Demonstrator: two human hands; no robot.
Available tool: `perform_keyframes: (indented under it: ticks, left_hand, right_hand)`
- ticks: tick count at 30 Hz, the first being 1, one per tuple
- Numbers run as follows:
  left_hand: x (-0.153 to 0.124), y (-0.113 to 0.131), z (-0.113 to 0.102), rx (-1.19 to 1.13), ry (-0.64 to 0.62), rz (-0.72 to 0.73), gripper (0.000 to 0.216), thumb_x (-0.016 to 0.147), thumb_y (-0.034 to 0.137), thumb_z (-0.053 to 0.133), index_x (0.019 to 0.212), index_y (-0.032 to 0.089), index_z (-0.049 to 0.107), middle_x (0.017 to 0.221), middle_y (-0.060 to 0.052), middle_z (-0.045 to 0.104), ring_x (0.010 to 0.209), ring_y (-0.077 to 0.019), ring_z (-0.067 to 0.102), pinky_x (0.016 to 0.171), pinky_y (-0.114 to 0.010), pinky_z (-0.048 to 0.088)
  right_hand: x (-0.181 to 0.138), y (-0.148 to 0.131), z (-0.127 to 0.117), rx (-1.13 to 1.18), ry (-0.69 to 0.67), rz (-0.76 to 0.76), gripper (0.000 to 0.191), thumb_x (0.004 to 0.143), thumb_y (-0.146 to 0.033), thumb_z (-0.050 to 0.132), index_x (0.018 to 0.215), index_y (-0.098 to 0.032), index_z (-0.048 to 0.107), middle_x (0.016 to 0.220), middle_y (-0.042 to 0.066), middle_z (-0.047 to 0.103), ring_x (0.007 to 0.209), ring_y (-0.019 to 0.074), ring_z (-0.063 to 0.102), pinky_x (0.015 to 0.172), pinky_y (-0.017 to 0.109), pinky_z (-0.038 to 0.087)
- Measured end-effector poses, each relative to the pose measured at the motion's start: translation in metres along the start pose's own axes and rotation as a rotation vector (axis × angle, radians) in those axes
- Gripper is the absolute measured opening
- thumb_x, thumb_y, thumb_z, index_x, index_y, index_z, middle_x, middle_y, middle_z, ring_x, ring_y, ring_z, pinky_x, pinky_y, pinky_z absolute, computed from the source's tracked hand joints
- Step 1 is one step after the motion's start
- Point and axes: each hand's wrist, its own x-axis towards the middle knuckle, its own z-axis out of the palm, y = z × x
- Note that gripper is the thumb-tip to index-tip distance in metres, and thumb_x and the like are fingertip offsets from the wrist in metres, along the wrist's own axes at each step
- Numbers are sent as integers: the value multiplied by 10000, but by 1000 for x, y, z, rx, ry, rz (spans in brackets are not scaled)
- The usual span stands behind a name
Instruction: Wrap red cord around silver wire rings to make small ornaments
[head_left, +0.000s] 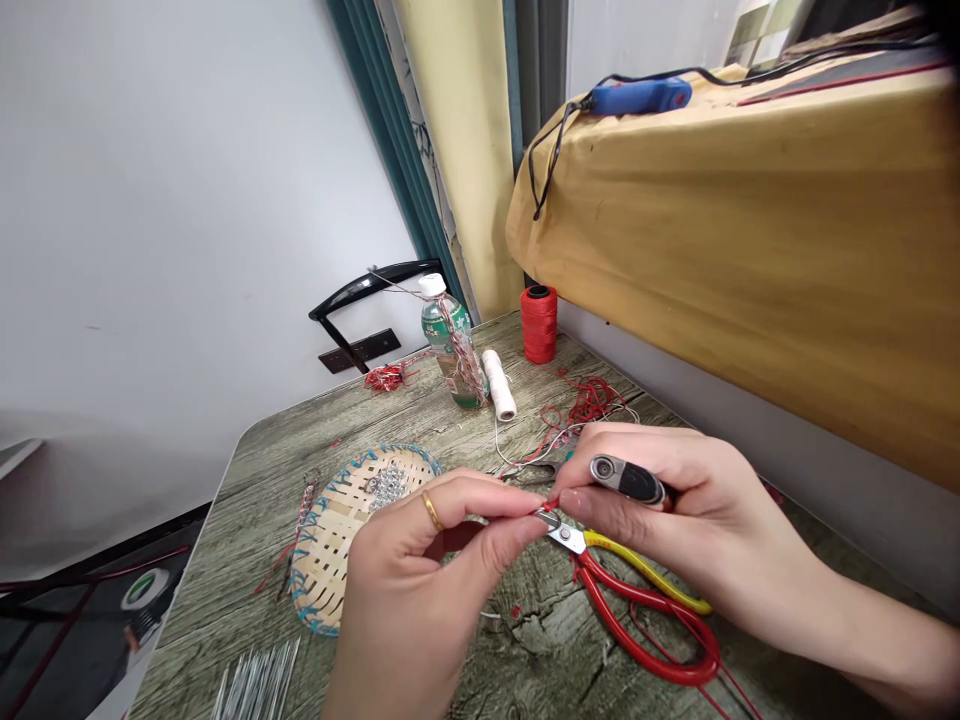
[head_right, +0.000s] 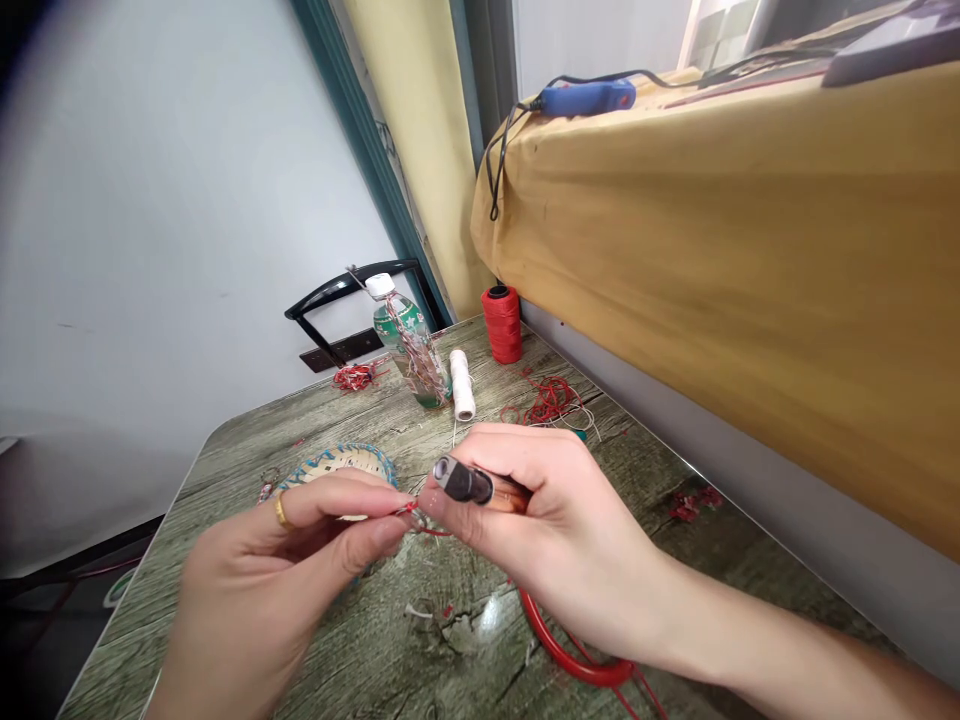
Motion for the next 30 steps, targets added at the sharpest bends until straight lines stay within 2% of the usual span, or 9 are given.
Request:
perform_keyframes:
  ticks: [3,7,9,11,15,19,22,25,30]
  left_hand:
    - [2,0,0,-41,-27,-60,226,666,69,721,667,293,746,653,71,724,632,-69,637,591,-99,490]
    - [3,-3,0,-113,-50,-122,184,693,104,714,667,283,745,631,65,698,573,-52,592,537,-91,469]
    - [3,-6,1,-159,-16,-151,164,709,129,711,682,288,745,634,66,686,557,-45,572,534,-93,469]
    - [3,-8,1,-197,21,-162,152,714,143,713,697,290,746,643,65,682,550,-43,568,538,-97,476]
    - [5,-10,2,-231,82,-124,168,714,127,709,709,290,751,670,62,699,543,-42,578,533,-99,487]
    - [6,-12,4,-225,155,-158,163,717,124,707,716,282,748,657,57,707,561,-49,591,538,-98,492]
    - [6,-14,5,-220,174,-172,121,710,127,715,721,246,733,661,44,696,573,-65,591,545,-124,499]
    - [8,-16,3,-169,158,-159,102,715,135,710,724,237,721,683,40,692,610,-75,593,566,-136,495]
    - [11,-16,-2,-36,127,-129,114,723,149,698,690,257,717,673,54,682,629,-70,582,566,-124,467]
  right_hand:
    - [0,3,1,-22,-1,8,283,864,-340,555,642,-165,556,594,-37,427,555,89,380,501,225,308]
    - [2,8,0,132,-62,147,213,900,-393,485,803,-204,502,675,-43,377,597,95,333,515,215,308]
    - [3,11,-2,211,-74,184,155,911,-378,475,884,-225,474,719,-44,367,625,95,329,549,206,327]
    - [4,13,-3,274,-99,188,150,926,-373,452,883,-229,460,736,-43,387,641,94,344,575,203,339]
    - [7,18,-3,390,-103,169,237,933,-406,424,819,-208,488,675,-44,396,582,89,331,524,209,299]
    - [7,27,-2,438,-103,285,488,930,-516,323,708,-156,569,555,-50,332,496,85,255,458,231,201]
    - [10,29,-3,395,-111,312,572,926,-541,290,615,-149,566,504,-51,316,469,82,257,454,234,207]
    - [17,28,-8,176,-115,275,543,923,-548,280,694,-153,575,543,-38,393,494,91,335,468,226,278]
    - [15,50,-23,-778,-177,82,320,952,-403,317,913,-199,559,797,6,592,695,138,552,619,249,419]
